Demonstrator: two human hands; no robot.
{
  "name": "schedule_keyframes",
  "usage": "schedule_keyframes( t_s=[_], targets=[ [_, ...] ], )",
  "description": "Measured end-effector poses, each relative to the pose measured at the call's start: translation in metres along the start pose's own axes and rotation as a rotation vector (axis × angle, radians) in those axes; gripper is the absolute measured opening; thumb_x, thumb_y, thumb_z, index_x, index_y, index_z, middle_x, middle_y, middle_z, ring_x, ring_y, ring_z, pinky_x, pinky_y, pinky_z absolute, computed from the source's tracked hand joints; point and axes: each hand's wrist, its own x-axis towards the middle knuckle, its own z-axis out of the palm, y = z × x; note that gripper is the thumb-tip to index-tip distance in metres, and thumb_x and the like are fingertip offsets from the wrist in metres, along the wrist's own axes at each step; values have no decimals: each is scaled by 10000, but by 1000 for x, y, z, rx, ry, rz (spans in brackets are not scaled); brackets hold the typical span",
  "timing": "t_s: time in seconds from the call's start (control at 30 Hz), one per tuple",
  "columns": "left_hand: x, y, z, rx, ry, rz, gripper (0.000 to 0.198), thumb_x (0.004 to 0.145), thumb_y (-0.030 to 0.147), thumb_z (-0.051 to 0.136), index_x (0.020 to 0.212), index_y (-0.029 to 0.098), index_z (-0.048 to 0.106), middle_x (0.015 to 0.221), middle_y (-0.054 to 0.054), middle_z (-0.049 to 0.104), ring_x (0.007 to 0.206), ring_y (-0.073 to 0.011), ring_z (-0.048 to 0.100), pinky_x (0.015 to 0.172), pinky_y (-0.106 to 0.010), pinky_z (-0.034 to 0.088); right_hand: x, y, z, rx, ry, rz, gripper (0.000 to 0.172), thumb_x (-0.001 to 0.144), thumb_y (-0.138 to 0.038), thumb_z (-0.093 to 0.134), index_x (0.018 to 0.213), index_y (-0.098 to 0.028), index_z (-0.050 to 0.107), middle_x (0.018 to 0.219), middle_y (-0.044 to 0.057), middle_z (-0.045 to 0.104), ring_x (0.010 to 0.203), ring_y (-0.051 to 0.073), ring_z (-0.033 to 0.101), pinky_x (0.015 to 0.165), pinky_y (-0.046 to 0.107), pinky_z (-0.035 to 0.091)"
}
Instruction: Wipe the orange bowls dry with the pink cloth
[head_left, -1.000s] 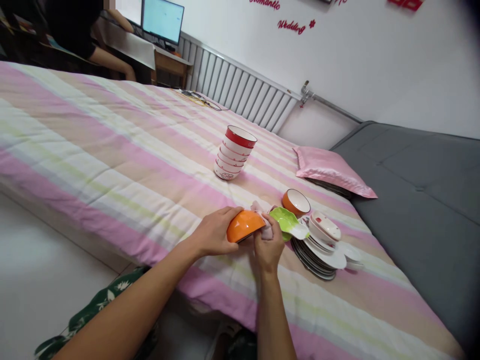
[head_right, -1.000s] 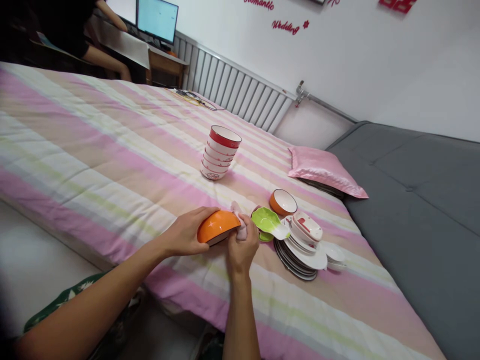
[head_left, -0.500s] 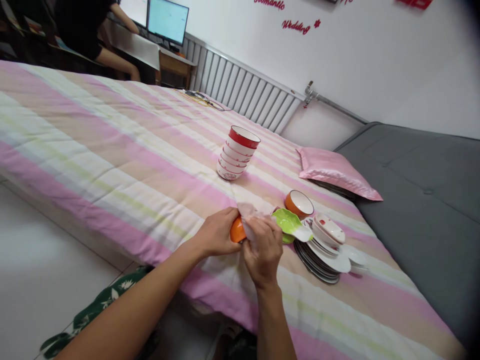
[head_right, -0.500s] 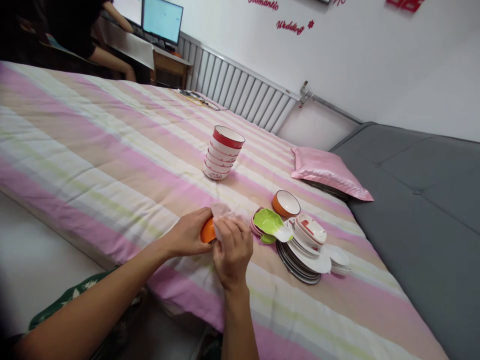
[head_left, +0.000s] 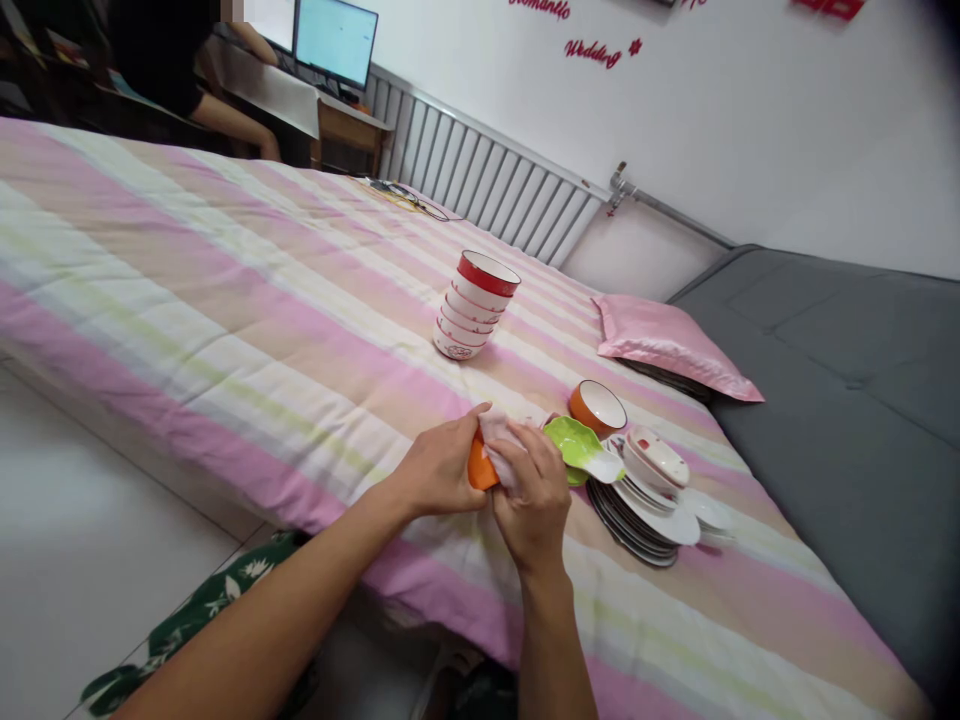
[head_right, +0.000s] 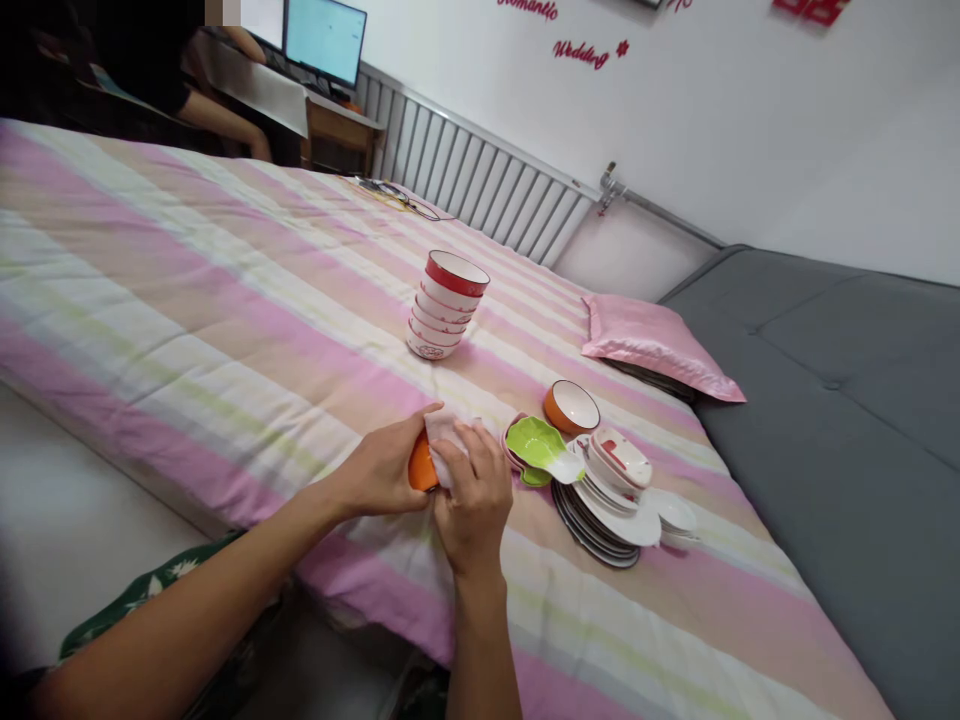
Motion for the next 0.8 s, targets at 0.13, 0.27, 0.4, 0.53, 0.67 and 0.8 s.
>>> schedule_keyframes(
  t_s=[0.13, 0.27, 0.4, 0.53, 0.67, 0.8],
  targets=[
    [0, 1, 1, 17, -15, -12, 958, 579, 244, 610, 1436, 101, 208, 1275, -156, 576, 1105, -320, 593, 918, -409, 482, 1, 6, -3, 50, 7, 66, 436, 677, -26, 526, 1041, -233, 650, 1161, 65, 646, 1137, 245, 549, 1012, 462, 433],
    [0, 1, 2, 35, -31, -10, 997, 563, 251, 612, 1450, 109, 181, 1277, -153, 567, 1109, -329, 581, 923, -415, 473, 0, 14, -3, 136, 18, 169, 401, 684, -63, 552, 1039, -223, 648, 1124, 70, 662, 1085, 231, 580, 989, 443, 446],
    [0, 2, 1, 38, -54, 4, 1005, 559, 261, 629, 1448, 124, 180, 1296, -155, 553, 1130, -332, 566, 930, -420, 465, -3, 23, -1, 241, 43, 317, 364, 692, -110, 587, 1031, -227, 647, 1077, 53, 670, 1041, 218, 603, 956, 400, 460],
    [0, 2, 0, 40, -65, 2, 1005, 559, 266, 646, 1443, 120, 191, 1305, -162, 548, 1121, -334, 571, 934, -422, 463, -7, 32, 4, 352, 43, 501, 357, 678, -171, 619, 1031, -220, 645, 1057, 49, 681, 998, 223, 623, 908, 370, 473],
    [-1, 1, 0, 32, -55, 9, 997, 565, 277, 656, 1440, 107, 208, 1364, -175, 508, 1188, -333, 537, 977, -413, 445, -10, 37, 9, 442, 29, 662, 367, 672, -230, 647, 1038, -198, 639, 1056, 61, 691, 964, 226, 627, 873, 346, 472],
    [0, -1, 0, 36, -53, 5, 984, 576, 275, 652, 1439, 79, 220, 1388, -188, 489, 1211, -324, 528, 1001, -407, 435, -12, 39, 16, 464, 7, 771, 366, 690, -322, 661, 1030, -189, 637, 1011, 62, 705, 882, 215, 631, 790, 314, 482]
  ],
)
